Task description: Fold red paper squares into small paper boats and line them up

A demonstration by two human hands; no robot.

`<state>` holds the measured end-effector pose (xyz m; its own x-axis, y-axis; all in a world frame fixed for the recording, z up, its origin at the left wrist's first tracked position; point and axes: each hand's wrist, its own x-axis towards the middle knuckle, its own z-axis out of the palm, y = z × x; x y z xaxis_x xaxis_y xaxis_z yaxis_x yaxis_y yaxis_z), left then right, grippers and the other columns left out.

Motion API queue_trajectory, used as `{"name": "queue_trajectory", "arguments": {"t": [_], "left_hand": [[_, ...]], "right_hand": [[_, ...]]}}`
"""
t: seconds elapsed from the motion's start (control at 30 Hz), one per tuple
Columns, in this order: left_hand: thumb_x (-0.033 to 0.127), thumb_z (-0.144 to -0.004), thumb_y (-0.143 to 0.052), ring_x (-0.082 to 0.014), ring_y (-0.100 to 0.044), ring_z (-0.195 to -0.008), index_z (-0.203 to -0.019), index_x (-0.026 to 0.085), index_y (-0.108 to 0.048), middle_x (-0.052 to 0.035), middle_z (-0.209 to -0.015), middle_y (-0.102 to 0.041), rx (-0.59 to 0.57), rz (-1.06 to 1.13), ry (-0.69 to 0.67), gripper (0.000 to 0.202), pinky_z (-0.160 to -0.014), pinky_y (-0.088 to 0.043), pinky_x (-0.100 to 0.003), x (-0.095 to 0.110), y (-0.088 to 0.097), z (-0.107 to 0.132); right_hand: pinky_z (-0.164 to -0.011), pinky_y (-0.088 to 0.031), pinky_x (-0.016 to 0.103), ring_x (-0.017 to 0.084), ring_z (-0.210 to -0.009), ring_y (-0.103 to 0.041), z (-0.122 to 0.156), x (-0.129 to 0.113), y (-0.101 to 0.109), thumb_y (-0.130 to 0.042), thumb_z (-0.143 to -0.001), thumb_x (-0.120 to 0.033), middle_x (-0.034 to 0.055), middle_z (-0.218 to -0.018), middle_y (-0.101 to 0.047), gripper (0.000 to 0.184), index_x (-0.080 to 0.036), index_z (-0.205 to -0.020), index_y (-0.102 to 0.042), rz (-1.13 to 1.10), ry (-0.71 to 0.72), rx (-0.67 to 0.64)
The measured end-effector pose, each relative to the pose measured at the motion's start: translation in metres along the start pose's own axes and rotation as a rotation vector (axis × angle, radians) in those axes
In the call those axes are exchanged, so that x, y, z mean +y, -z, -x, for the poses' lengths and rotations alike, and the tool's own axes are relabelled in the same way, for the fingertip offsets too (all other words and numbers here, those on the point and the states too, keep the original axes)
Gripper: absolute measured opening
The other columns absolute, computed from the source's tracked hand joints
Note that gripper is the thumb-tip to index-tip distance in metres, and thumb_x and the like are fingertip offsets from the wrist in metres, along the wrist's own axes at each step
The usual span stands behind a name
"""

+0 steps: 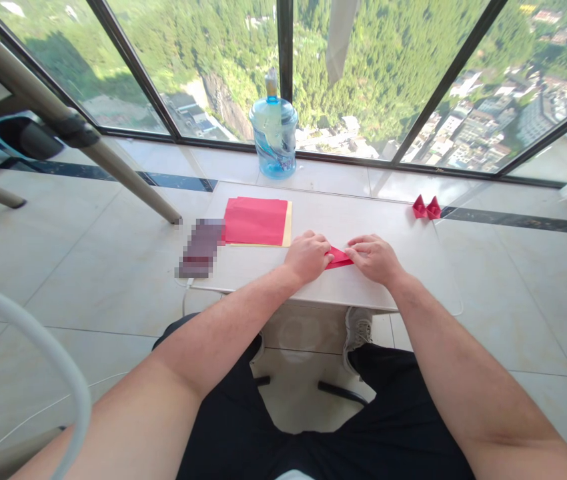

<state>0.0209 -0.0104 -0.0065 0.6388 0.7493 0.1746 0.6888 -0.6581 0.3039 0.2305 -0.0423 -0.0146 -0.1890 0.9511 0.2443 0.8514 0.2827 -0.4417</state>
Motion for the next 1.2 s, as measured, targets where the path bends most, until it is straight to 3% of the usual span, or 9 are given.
{"name": "queue_trajectory", "arguments": {"t": [0.13,0.23,0.33,0.5,0.67,0.8,0.97,1.1,1.2], "left_hand": [[0.03,-0.093,-0.053,-0.0216,-0.058,-0.094,-0.085,0.018,-0.076,-0.0084,-0.102,-0.072,-0.006,0.001,0.006,0.027,-0.095,-0.045,-0.039,0.001,0.001,0.0],[0.031,-0.094,-0.052,-0.0227,-0.058,-0.096,-0.087,0.018,-0.076,-0.008,-0.104,-0.072,-0.004,0.001,0.014,0.028,-0.094,-0.045,-0.039,0.001,0.001,0.001],[0.032,-0.094,-0.053,-0.0233,-0.058,-0.097,-0.087,0.017,-0.075,-0.0082,-0.105,-0.072,-0.008,-0.005,0.003,0.028,-0.095,-0.045,-0.039,0.0,0.002,0.002],[0.031,-0.094,-0.055,-0.0237,-0.057,-0.098,-0.087,0.016,-0.074,-0.0092,-0.102,-0.072,-0.009,-0.019,-0.004,0.025,-0.094,-0.046,-0.038,0.0,0.002,0.001],[0.032,-0.095,-0.053,-0.0235,-0.057,-0.096,-0.09,0.018,-0.074,-0.0091,-0.101,-0.071,-0.012,-0.016,0.004,0.026,-0.092,-0.045,-0.039,0.001,0.001,0.001],[0.033,-0.096,-0.05,-0.0232,-0.057,-0.094,-0.093,0.019,-0.074,-0.009,-0.1,-0.07,-0.027,-0.033,-0.013,0.028,-0.091,-0.044,-0.04,0.001,0.003,0.001],[0.033,-0.096,-0.05,-0.0251,-0.056,-0.097,-0.096,0.019,-0.075,-0.0101,-0.103,-0.069,-0.024,-0.063,-0.019,0.028,-0.087,-0.044,-0.041,0.002,0.004,0.003],[0.033,-0.095,-0.05,-0.0266,-0.056,-0.098,-0.101,0.018,-0.074,-0.0124,-0.103,-0.066,-0.006,-0.113,0.032,0.028,-0.084,-0.045,-0.041,0.01,0.002,0.005],[0.032,-0.095,-0.05,-0.0285,-0.056,-0.101,-0.11,0.014,-0.07,-0.0151,-0.106,-0.063,-0.005,-0.153,0.067,0.032,-0.084,-0.045,-0.042,0.016,0.0,0.008]], "right_hand": [[-0.094,-0.048,0.049,0.032,-0.105,-0.057,-0.013,-0.02,-0.02,-0.063,-0.085,-0.045,0.0146,-0.108,-0.068,0.032,-0.019,-0.099,-0.076,0.145,-0.147,0.159],[-0.094,-0.045,0.057,0.039,-0.121,-0.048,-0.015,-0.022,-0.024,-0.065,-0.082,-0.047,0.0176,-0.132,-0.056,0.05,-0.023,-0.126,-0.066,0.233,-0.223,0.125],[-0.095,-0.042,0.063,0.042,-0.128,-0.042,-0.008,-0.006,-0.014,-0.065,-0.082,-0.05,0.0161,-0.142,-0.048,0.058,-0.031,-0.136,-0.058,0.249,-0.295,0.048],[-0.099,-0.041,0.062,0.04,-0.127,-0.044,0.006,0.026,0.007,-0.07,-0.077,-0.052,0.0134,-0.14,-0.051,0.061,-0.032,-0.134,-0.061,0.217,-0.348,-0.044],[-0.099,-0.042,0.059,0.037,-0.12,-0.05,-0.001,0.008,-0.005,-0.063,-0.081,-0.057,0.0125,-0.128,-0.06,0.05,-0.028,-0.121,-0.069,0.136,-0.36,0.097],[-0.096,-0.042,0.062,0.041,-0.124,-0.046,-0.009,-0.001,-0.01,-0.072,-0.074,-0.058,0.0145,-0.134,-0.055,0.061,-0.032,-0.128,-0.066,0.18,-0.356,-0.006],[-0.097,-0.044,0.06,0.04,-0.124,-0.048,-0.005,0.018,0.007,-0.077,-0.071,-0.046,0.0113,-0.135,-0.055,0.057,-0.036,-0.126,-0.067,0.177,-0.399,-0.07],[-0.099,-0.047,0.048,0.032,-0.114,-0.055,-0.003,0.003,0.007,-0.06,-0.083,-0.022,0.013,-0.121,-0.064,0.04,-0.022,-0.121,-0.071,0.156,-0.295,0.066],[-0.096,-0.047,0.042,0.028,-0.108,-0.057,-0.003,-0.025,-0.002,-0.051,-0.087,-0.015,0.0115,-0.116,-0.067,0.041,-0.022,-0.122,-0.071,0.153,-0.042,-0.016]]}}
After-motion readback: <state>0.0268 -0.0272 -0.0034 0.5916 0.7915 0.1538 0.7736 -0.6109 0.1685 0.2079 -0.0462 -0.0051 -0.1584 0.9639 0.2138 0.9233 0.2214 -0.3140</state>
